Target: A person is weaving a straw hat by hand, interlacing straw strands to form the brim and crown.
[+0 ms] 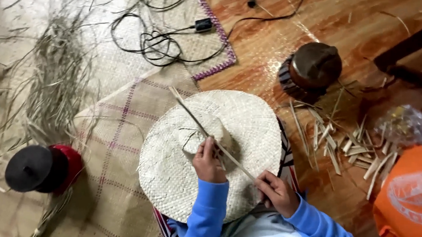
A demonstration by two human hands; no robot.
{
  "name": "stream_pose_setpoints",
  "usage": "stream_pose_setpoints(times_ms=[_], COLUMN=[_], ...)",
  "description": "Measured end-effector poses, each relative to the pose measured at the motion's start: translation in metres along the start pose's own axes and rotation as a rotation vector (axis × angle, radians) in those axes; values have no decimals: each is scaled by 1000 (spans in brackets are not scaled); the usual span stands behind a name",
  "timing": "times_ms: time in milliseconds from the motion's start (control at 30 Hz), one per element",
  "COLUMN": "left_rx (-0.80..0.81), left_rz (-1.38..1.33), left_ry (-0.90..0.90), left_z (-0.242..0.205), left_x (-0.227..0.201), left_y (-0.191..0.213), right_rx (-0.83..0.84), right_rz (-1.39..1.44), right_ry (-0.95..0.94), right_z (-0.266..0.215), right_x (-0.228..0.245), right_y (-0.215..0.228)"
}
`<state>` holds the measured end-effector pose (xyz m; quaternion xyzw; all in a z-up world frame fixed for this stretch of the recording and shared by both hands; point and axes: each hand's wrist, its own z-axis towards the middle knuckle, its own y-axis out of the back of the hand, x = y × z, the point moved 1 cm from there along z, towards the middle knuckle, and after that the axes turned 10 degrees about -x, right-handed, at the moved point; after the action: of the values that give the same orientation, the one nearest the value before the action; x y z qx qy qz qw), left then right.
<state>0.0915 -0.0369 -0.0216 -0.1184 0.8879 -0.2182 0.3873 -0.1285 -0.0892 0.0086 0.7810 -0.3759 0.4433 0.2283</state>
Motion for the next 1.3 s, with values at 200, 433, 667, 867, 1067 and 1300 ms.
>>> stream_pose_setpoints(times_ms=[200,433,667,867,1067,1300], left_rx=[8,-22,193,220,237,293], left_rz=[8,232,314,426,407,367], left_ry=[-57,-23,170,230,227,216], left_z=[12,-13,-21,-38,-23,-13], left_x=[-33,-22,11,28,37,49], left_y=[-5,-12,27,33,46,52], right_rx=[170,-264,-804,-1145,-1242,-1126], right_rz=[-192,-310,229,56,-522,-578], right_ry=[246,708,384,198,225,-247], right_z=[20,79,160,228,260,244], right_x=[5,17,-115,-212,-190,-151], right_y=[20,21,130,238,265,277])
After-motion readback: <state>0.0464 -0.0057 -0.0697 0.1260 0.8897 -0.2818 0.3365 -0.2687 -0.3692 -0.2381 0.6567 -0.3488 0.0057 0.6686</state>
